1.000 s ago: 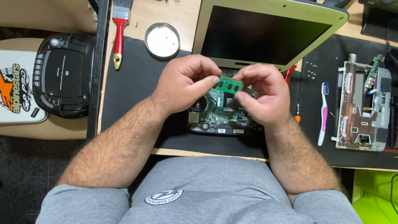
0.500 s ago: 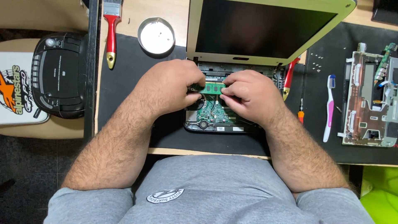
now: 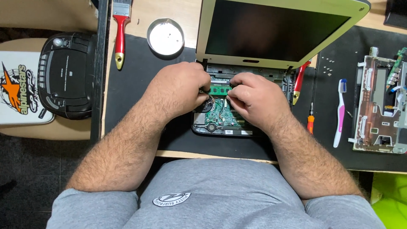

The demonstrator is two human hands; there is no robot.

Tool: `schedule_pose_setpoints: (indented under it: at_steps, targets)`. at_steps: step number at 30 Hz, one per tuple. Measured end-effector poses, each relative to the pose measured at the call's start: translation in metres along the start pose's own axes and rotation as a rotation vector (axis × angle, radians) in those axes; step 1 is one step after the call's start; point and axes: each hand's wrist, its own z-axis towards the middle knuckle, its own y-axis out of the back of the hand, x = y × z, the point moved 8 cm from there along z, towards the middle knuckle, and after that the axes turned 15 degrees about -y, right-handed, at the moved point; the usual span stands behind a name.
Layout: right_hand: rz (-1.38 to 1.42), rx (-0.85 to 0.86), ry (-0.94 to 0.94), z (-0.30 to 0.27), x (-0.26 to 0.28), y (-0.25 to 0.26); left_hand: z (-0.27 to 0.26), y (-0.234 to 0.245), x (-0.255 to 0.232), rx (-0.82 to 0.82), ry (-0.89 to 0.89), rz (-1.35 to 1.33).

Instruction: Connecting internal ribbon cables, cleaning a small circuit board with brushes, and installing components into a laptop chassis.

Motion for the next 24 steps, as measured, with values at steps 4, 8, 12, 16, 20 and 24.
schedule_pose_setpoints:
  at_steps: [4,8,12,16,20,24]
  targets:
    - [-0.027,0.01,-0.016,-0.002,-0.006,-0.009,-0.001,0.007,-0.002,-0.017,0.006,-0.029]
    - [-0.088,-0.017,0.003,-0.007,-0.001,-0.012,0.0,0.006,-0.003,-0.008,0.019,-0.06]
    - [-0.062,-0.023,-0.021,-0.006,-0.007,-0.017,0.004,0.002,-0.002,-0.013,0.001,-0.058]
    - [-0.011,-0.008,-0.043,-0.002,-0.007,-0.014,0.005,0.004,-0.003,-0.031,-0.01,-0.067]
    - [-0.024,-0.019,-0.045,-0.004,-0.008,-0.019,0.005,0.009,-0.007,-0.027,-0.038,-0.073]
    - [-0.026,-0.03,-0.05,-0.003,-0.007,-0.017,0.006,0.0,-0.002,-0.038,-0.027,-0.065]
